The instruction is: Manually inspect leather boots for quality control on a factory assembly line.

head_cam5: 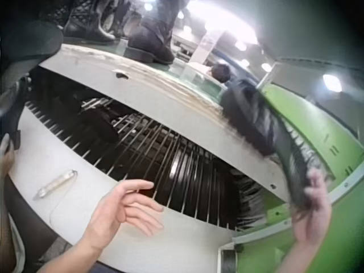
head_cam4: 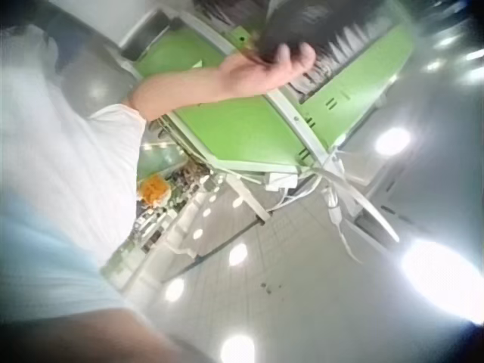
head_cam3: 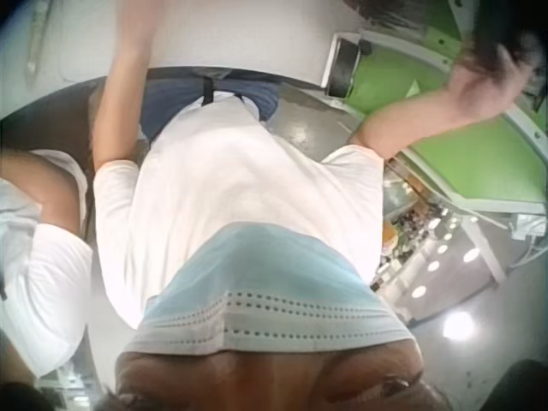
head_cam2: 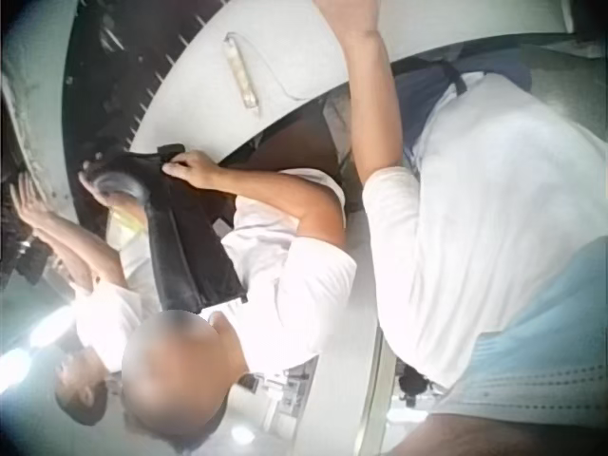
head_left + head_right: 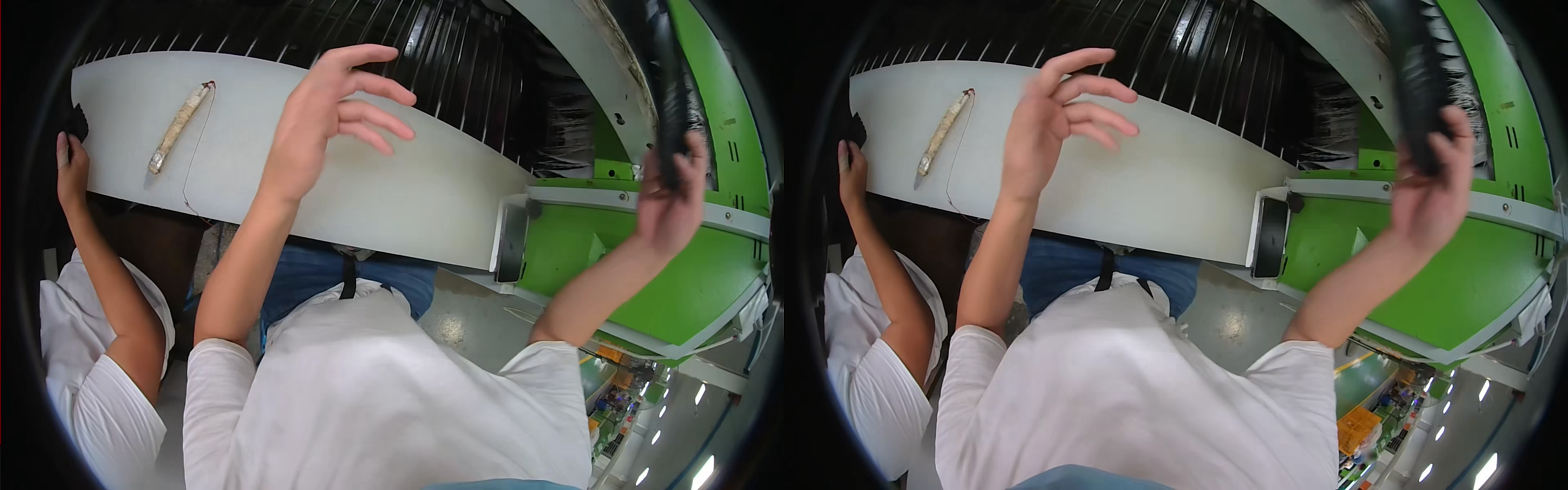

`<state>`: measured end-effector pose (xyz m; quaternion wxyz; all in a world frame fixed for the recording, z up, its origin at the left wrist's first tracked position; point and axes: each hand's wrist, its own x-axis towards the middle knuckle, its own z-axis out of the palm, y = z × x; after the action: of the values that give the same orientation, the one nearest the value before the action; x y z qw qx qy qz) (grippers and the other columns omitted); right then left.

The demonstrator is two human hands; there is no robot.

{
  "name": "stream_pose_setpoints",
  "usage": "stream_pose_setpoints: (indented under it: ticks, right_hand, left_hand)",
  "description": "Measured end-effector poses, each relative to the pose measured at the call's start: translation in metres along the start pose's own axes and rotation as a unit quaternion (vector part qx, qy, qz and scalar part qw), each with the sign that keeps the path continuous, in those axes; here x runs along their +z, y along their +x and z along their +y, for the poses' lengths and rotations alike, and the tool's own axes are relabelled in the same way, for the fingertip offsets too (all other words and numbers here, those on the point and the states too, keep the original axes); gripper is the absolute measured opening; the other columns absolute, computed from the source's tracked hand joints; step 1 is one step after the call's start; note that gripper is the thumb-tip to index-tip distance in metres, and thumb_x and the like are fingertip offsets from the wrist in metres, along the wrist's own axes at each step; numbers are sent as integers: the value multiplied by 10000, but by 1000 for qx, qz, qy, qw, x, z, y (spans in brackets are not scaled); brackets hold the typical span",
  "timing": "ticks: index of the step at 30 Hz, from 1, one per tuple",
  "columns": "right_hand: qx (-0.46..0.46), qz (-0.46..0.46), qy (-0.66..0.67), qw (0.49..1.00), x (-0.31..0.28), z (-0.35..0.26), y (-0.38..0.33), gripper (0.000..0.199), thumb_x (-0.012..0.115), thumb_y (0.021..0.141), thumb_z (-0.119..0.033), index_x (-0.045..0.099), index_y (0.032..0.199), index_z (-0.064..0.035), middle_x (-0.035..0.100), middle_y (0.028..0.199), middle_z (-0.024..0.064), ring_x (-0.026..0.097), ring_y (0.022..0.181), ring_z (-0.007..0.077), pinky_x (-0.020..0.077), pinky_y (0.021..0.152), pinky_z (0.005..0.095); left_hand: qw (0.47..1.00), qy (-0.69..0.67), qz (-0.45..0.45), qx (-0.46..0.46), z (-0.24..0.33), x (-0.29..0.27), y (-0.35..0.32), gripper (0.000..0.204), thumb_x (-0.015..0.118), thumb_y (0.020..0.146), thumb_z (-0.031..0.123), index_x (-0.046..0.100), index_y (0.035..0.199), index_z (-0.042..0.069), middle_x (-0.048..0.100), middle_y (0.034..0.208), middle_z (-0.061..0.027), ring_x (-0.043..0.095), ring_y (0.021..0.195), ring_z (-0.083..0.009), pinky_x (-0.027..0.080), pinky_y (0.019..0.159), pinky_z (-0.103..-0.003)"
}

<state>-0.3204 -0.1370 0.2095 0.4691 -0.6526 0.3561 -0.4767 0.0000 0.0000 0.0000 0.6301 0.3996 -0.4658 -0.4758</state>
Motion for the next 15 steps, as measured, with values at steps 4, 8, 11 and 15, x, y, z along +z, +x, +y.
stream_pose_setpoints:
  ticks: [4, 8, 11, 15]
  right_hand:
    - [-44, -270, -118, 955, 50, 74, -17, 281, 650, 852, -2, 744, 1117, 7, 741, 1157, 91, 675, 1173, 198, 487, 1115, 338]
    - [90, -336, -94, 933, 72, 158, 19, 588, 819, 1015, -184, 591, 1532, -20, 702, 1403, 118, 662, 1304, 197, 538, 1114, 346]
    - [41, -169, -308, 935, 39, 240, 92, 940, 957, 886, -333, 479, 1625, -3, 679, 1484, 193, 673, 1358, 294, 565, 1123, 409]
    - [-3, -143, -589, 795, -54, 326, 172, 1191, 975, 783, -534, 402, 1697, -29, 546, 1623, 332, 525, 1544, 404, 461, 1249, 468]
  left_hand:
    - [967, -254, -3, 35, 23, -2, -31, 870, 599, 1090, 559, 378, 1669, -50, 680, 1409, -286, 802, 1088, -293, 665, 904, -367]
    - [995, -65, 70, -38, -5, 5, -61, 600, 820, 966, 71, 599, 1512, -45, 699, 1344, -188, 757, 1050, -142, 606, 884, -240]
    - [976, -15, 203, -78, -24, 10, -75, 396, 738, 972, -74, 710, 1365, -38, 705, 1296, -140, 712, 1009, -124, 575, 886, -245]
    - [901, 287, 326, 10, -35, 11, -88, 259, 729, 967, -30, 771, 1222, -10, 704, 1271, -160, 681, 1171, -254, 542, 1020, -351]
